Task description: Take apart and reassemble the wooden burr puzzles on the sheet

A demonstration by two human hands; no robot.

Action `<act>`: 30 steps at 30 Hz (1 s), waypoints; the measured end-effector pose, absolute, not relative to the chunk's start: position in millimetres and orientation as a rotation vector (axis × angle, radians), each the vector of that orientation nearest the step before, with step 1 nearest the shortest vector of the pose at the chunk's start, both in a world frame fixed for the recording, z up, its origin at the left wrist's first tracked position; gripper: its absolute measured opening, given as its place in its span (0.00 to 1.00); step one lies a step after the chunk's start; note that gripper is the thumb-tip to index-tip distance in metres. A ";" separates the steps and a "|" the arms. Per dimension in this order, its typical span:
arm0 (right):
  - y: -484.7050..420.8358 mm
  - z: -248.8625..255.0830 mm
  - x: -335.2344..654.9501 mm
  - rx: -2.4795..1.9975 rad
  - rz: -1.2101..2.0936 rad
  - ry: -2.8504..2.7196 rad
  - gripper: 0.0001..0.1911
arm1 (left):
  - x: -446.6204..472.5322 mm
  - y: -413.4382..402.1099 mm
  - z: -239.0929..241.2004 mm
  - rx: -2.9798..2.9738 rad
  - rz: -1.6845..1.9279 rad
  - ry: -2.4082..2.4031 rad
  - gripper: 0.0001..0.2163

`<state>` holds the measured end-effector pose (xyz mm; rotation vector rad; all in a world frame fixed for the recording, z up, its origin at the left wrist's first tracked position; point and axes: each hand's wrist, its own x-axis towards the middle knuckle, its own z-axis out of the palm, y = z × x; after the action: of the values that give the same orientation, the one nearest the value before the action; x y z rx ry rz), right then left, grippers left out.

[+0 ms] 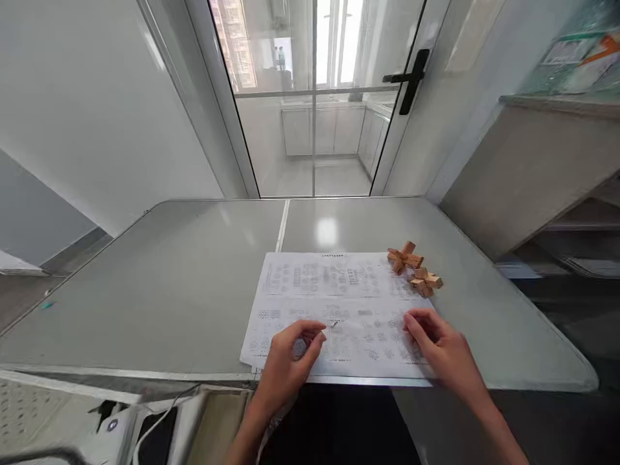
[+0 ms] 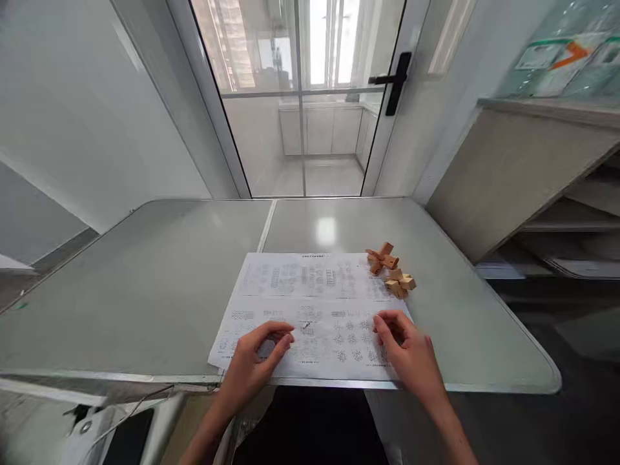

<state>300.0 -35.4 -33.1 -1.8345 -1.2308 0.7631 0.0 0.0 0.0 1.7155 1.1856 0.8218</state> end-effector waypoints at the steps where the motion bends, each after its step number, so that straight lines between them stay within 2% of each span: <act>1: -36.2 -32.1 299.1 -1.826 0.755 -1.237 0.22 | -0.2 -0.5 0.9 1.717 0.823 1.185 0.09; 30: -37.0 -34.6 299.0 -1.723 0.784 -1.244 0.21 | 1.3 0.6 4.2 1.737 0.822 1.197 0.08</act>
<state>299.0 -37.0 -34.6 -1.7225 -1.2437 0.7842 1.3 0.6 4.2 1.7369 1.1972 0.8221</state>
